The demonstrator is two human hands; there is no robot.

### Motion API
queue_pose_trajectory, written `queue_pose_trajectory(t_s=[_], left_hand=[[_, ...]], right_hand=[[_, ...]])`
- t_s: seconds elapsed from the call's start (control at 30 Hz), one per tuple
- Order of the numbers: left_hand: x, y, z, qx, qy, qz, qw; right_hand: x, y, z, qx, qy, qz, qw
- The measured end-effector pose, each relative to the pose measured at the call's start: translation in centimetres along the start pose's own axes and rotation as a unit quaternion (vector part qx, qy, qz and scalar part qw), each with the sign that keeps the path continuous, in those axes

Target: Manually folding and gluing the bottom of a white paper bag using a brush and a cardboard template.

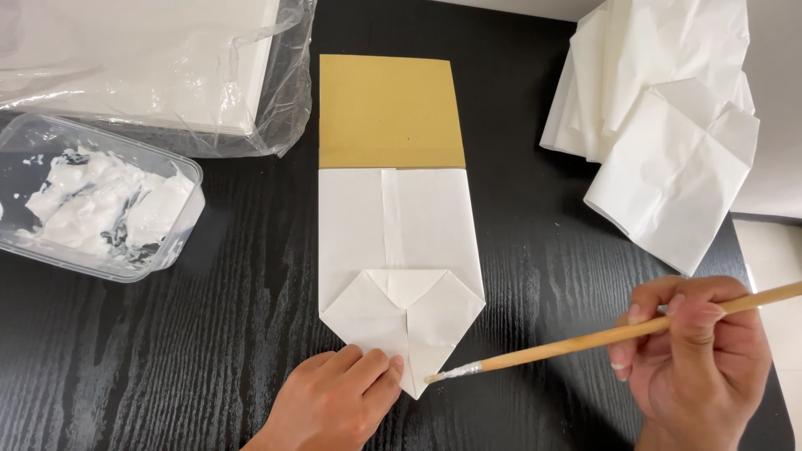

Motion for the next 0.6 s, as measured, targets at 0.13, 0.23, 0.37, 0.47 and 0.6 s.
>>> queue_pose_trajectory(t_s=[0.13,0.23,0.37,0.47,0.6], left_hand=[[0.0,0.3,0.2,-0.006,-0.006,0.005,1.0],[0.0,0.0,0.1,0.012,-0.007,0.006,1.0],[0.0,0.0,0.1,0.006,-0.004,0.006,1.0],[0.0,-0.1,0.0,0.015,-0.011,0.008,1.0],[0.0,-0.1,-0.1,0.012,-0.015,0.011,1.0]], right_hand=[[0.1,0.0,0.3,-0.029,0.012,0.014,0.999],[-0.5,0.0,0.8,-0.002,0.041,0.016,0.999],[-0.3,0.1,0.0,0.002,0.046,-0.013,0.999],[-0.4,0.1,-0.3,0.015,-0.021,-0.023,0.999],[-0.3,0.0,0.6,-0.04,-0.021,-0.026,0.999]])
Point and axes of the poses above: each hand's wrist, its own y-axis away from the middle knuckle, its own z-axis out of the palm, x = y × z, the point moved 1 cm from there along -y, towards the middle knuckle, and after that the axes turned 12 degrees about -x, right-handed, at the moved point
